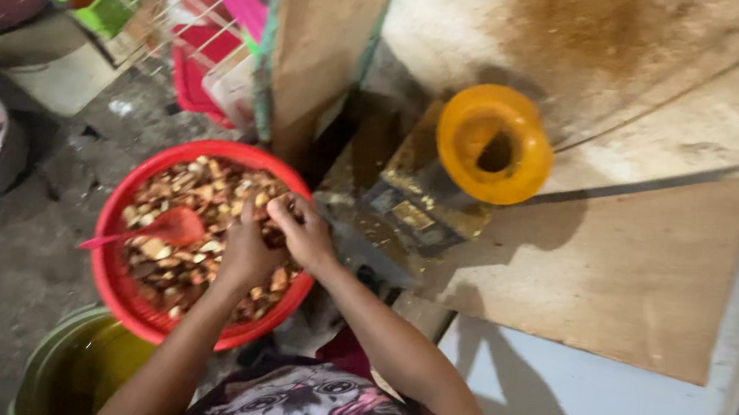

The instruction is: The person repeatedly scoops chopped food items from a red basket and places them into a yellow funnel attached to a grinder. After filling the funnel, the person uses a red spatula to push the contents into the grinder and scrape the sides.

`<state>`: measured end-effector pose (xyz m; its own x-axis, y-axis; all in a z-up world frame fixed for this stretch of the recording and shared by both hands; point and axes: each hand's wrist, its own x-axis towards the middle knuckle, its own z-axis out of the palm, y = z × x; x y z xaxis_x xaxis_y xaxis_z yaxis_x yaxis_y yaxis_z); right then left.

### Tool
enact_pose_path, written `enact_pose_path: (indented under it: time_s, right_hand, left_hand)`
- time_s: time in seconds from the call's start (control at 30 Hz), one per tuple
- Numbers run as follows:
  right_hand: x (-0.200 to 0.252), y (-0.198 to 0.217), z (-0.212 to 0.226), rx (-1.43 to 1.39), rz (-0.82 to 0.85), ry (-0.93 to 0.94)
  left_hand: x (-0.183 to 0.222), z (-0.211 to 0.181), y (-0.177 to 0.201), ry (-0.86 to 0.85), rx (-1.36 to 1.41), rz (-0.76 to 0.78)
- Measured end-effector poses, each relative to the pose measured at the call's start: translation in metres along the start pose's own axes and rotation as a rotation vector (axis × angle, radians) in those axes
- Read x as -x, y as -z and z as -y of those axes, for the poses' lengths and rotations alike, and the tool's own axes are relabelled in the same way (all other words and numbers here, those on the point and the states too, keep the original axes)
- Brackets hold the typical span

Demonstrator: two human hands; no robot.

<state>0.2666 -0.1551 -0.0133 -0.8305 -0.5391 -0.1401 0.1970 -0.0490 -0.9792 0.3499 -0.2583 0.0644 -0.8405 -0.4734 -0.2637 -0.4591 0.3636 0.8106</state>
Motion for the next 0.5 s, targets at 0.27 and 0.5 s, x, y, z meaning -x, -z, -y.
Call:
enact_pose_path:
  time_s: [0.27,0.5]
  right_hand:
    - [-0.054,0.205,0.13,-0.076,-0.216,0.187]
    - [-0.074,0.325,0.144,-0.001,-0.378,0.177]
  left_hand:
    - [-0.098,-0.174,-0.133,-0.536,0.015,0.074]
    - [-0.164,-0.221,-0.265,-0.42,0.068,0.224]
